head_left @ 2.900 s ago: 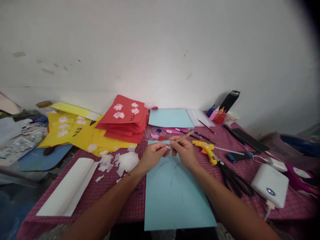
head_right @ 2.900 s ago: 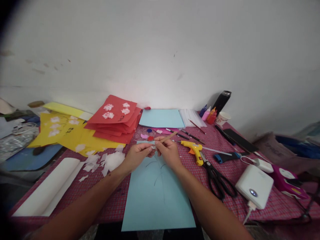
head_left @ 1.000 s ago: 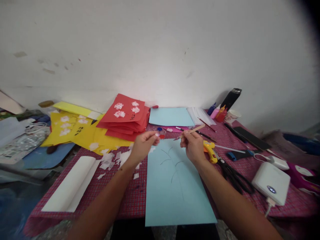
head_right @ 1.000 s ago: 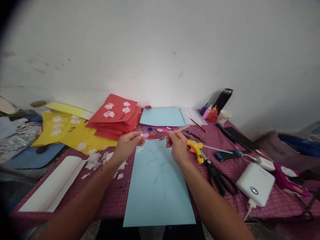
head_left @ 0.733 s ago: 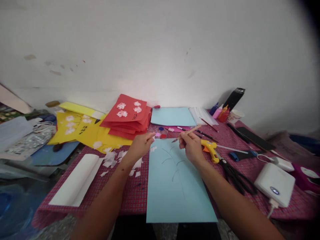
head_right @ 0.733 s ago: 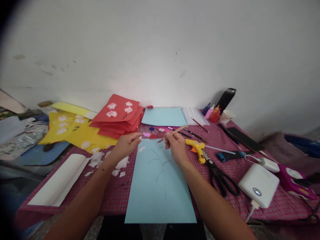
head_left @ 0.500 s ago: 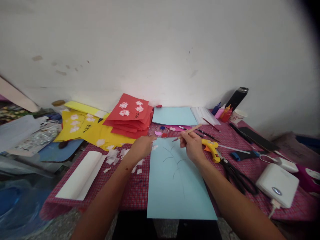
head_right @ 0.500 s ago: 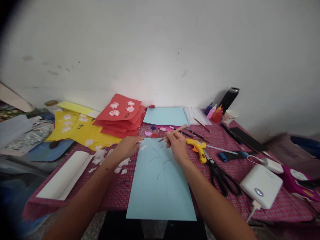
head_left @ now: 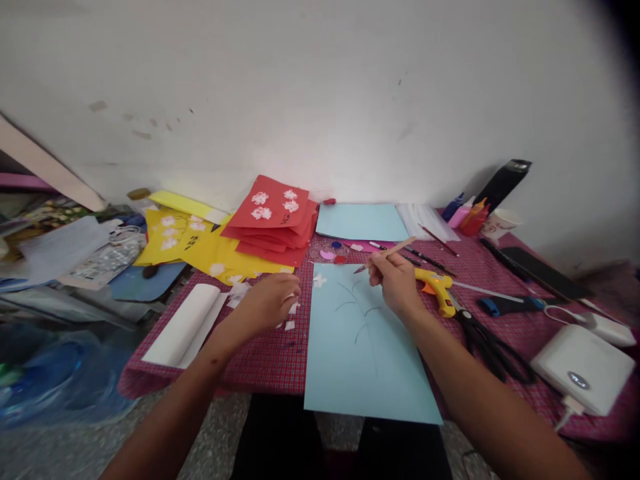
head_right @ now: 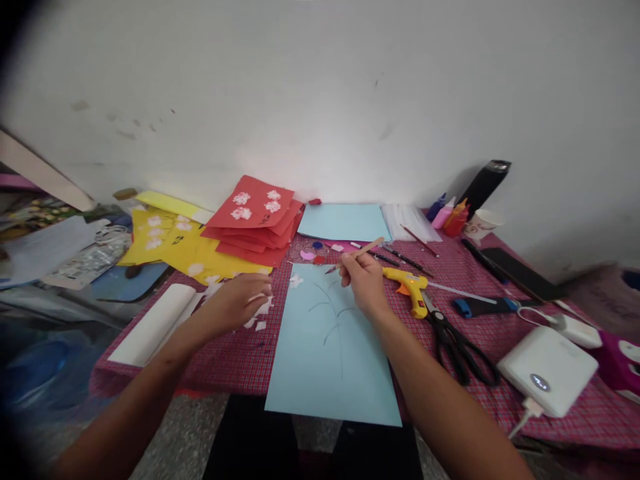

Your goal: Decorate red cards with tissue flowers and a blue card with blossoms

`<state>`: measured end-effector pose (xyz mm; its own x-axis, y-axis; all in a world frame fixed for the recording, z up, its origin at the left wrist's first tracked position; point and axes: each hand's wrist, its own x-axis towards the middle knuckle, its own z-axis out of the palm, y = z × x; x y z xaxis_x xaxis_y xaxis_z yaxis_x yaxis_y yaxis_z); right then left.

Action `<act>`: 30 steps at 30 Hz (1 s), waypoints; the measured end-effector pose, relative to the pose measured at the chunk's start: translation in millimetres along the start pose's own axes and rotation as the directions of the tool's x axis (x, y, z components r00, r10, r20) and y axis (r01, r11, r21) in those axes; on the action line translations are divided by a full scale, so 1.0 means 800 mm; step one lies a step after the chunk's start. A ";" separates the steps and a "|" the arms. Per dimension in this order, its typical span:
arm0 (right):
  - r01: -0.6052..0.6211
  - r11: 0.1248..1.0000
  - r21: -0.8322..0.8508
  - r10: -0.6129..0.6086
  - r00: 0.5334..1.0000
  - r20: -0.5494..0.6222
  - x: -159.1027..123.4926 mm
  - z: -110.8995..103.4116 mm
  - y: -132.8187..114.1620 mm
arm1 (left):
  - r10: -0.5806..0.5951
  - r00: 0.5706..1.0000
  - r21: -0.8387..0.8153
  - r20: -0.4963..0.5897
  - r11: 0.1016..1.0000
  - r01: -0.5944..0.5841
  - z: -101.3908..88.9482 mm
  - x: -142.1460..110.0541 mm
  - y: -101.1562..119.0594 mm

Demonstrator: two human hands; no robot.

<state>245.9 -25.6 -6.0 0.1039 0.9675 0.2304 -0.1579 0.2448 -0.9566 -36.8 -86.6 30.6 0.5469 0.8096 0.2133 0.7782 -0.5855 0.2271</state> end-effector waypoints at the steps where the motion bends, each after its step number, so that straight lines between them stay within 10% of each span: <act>1: 0.000 1.000 -0.003 0.000 1.000 0.009 -0.001 0.001 0.000 | 0.022 1.000 -0.013 -0.006 1.000 -0.022 -0.002 -0.016 0.002; 7: 0.001 0.999 -0.033 0.000 0.999 0.041 -0.002 0.003 0.004 | -0.075 0.995 0.101 -0.059 0.992 0.081 0.014 -0.078 0.019; 19: 0.015 0.996 -0.086 -0.011 0.999 0.047 -0.005 0.003 -0.002 | -0.142 0.970 0.104 -0.196 0.981 0.164 0.008 -0.086 0.025; 30: 0.016 0.994 -0.112 -0.010 0.999 0.047 -0.008 0.005 -0.003 | -0.130 0.987 0.108 -0.097 0.984 0.140 0.025 -0.087 0.038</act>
<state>241.5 -32.0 -4.1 0.0589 0.9668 0.2485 -0.0452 0.2513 -0.9669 -45.2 -159.8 3.5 0.4086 0.8708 0.2733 0.8760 -0.4582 0.1504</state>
